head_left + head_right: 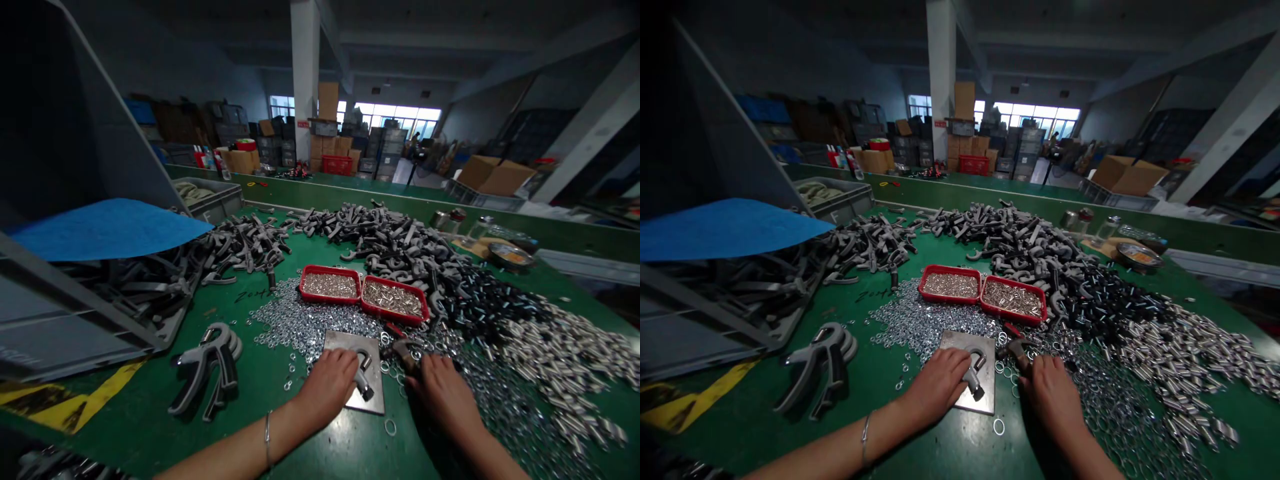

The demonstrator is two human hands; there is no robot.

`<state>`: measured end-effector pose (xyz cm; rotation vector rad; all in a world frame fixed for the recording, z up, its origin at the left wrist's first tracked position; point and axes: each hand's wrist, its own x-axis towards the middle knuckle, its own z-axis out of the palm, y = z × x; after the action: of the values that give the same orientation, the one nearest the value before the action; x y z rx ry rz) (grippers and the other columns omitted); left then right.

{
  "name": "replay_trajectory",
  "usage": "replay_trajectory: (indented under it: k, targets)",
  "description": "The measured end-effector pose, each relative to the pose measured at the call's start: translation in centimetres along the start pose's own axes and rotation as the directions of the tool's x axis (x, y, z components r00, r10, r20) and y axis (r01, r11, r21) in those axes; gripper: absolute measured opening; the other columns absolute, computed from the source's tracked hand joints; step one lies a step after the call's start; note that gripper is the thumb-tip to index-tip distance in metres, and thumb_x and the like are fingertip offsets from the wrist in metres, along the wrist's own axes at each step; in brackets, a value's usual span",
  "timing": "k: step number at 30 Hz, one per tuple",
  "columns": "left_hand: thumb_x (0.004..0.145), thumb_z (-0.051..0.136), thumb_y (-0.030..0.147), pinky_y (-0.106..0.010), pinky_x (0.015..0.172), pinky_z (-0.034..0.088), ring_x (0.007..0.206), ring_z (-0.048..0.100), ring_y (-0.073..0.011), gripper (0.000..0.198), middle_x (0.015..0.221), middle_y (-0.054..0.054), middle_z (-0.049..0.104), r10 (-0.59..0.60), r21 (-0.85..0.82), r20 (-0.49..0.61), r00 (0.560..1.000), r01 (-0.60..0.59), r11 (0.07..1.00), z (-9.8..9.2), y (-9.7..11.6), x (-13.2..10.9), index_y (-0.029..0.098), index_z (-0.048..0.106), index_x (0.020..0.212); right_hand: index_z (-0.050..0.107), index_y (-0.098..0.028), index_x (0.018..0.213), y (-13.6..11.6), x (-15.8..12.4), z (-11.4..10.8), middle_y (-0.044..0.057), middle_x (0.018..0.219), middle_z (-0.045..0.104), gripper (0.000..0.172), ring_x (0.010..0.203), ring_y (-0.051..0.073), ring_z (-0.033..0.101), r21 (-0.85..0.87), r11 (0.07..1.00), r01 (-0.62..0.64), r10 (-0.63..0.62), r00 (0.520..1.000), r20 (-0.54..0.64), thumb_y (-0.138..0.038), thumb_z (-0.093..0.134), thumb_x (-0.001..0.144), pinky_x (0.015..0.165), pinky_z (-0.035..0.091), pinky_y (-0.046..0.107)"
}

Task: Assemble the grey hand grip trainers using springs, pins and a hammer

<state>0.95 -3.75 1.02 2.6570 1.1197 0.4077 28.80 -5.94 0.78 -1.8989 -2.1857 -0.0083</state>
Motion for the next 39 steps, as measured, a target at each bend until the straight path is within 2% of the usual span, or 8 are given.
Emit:
replay_trajectory:
  k: [5,11,15,22,26,30,35,39]
  targets:
    - [0.093,0.057,0.025,-0.043,0.099,0.042,0.113,0.051,-0.0273,0.031,0.126,-0.008,0.059,-0.039,-0.075,-0.032,0.999,0.036,0.997,0.4,0.0,0.2,0.020,0.055,0.123,0.050,-0.022,0.083,0.9,-1.4,-0.4,0.014,0.086,0.065,0.013,0.082,0.031,0.061,0.046,0.999,-0.027,0.025,0.999,0.045,-0.031,0.045,0.090,0.075,0.050,0.042]
    - [0.092,0.058,0.023,-0.042,0.099,0.042,0.113,0.051,-0.0267,0.032,0.122,-0.007,0.059,-0.052,-0.081,-0.064,0.997,0.047,0.996,0.7,0.0,0.0,0.021,0.054,0.123,0.046,-0.026,0.097,-2.5,-0.6,-2.1,0.004,0.081,0.067,0.024,0.071,0.021,0.065,0.368,0.919,-0.138,0.061,0.975,0.212,-0.044,0.031,0.100,0.066,0.047,0.030]
    - [0.090,0.060,0.023,-0.044,0.100,0.042,0.114,0.051,-0.0272,0.031,0.124,-0.007,0.058,-0.081,-0.098,-0.076,0.994,0.074,0.992,0.9,0.1,-0.2,0.023,0.056,0.121,0.049,-0.025,0.088,-4.4,0.0,-3.4,0.006,0.078,0.069,0.025,0.070,0.024,0.067,0.327,0.922,-0.207,0.075,0.926,0.371,-0.042,0.034,0.098,0.063,0.043,0.030]
    - [0.083,0.064,0.021,-0.051,0.109,0.037,0.124,0.046,-0.0326,0.078,0.135,-0.018,0.051,-0.286,-0.183,-0.170,0.943,0.255,0.950,2.6,0.3,-0.5,0.013,0.024,0.150,0.057,-0.023,0.097,-7.3,0.6,-4.6,0.010,0.087,0.072,0.032,0.077,0.025,0.067,0.324,0.938,-0.125,-0.003,0.930,0.367,-0.047,0.036,0.098,0.068,0.043,0.032]
    - [0.079,0.065,0.021,-0.054,0.109,0.036,0.124,0.047,-0.0346,0.083,0.131,-0.018,0.054,-0.292,-0.167,-0.139,0.946,0.268,0.949,2.4,0.2,-0.1,0.012,0.023,0.151,0.063,-0.021,0.091,-5.0,0.4,-3.1,0.008,0.084,0.073,0.041,0.076,0.023,0.068,0.403,0.894,-0.194,-0.023,0.879,0.475,-0.049,0.034,0.097,0.066,0.047,0.030]
    - [0.077,0.066,0.023,-0.051,0.105,0.041,0.119,0.053,-0.0331,0.074,0.125,-0.015,0.059,-0.259,-0.306,-0.083,0.962,0.223,0.925,0.3,-0.3,1.1,0.017,0.038,0.144,0.065,-0.021,0.089,-0.8,-0.2,-2.6,0.006,0.082,0.074,0.047,0.073,0.022,0.069,0.347,0.908,-0.234,0.075,0.907,0.414,-0.047,0.027,0.098,0.066,0.050,0.029]
    - [0.087,0.058,0.036,-0.038,0.086,0.053,0.096,0.066,-0.0240,0.053,0.105,-0.009,0.067,-0.421,-0.668,0.163,0.892,0.414,0.618,-1.9,-1.9,2.5,0.016,0.045,0.134,0.061,-0.020,0.083,1.1,2.0,-3.0,0.012,0.089,0.069,0.035,0.082,0.026,0.066,0.147,0.968,-0.205,0.170,0.961,0.220,-0.043,0.039,0.097,0.075,0.047,0.034]
    - [0.084,0.059,0.020,-0.044,0.107,0.038,0.120,0.053,-0.0257,0.037,0.122,-0.011,0.061,-0.410,-0.447,-0.068,0.910,0.339,0.827,-1.6,-2.9,1.3,0.018,0.056,0.120,0.061,-0.018,0.092,0.1,6.0,-1.6,0.018,0.108,0.065,0.030,0.101,0.029,0.062,0.056,0.983,-0.175,0.171,0.982,0.075,-0.043,0.046,0.097,0.081,0.046,0.036]
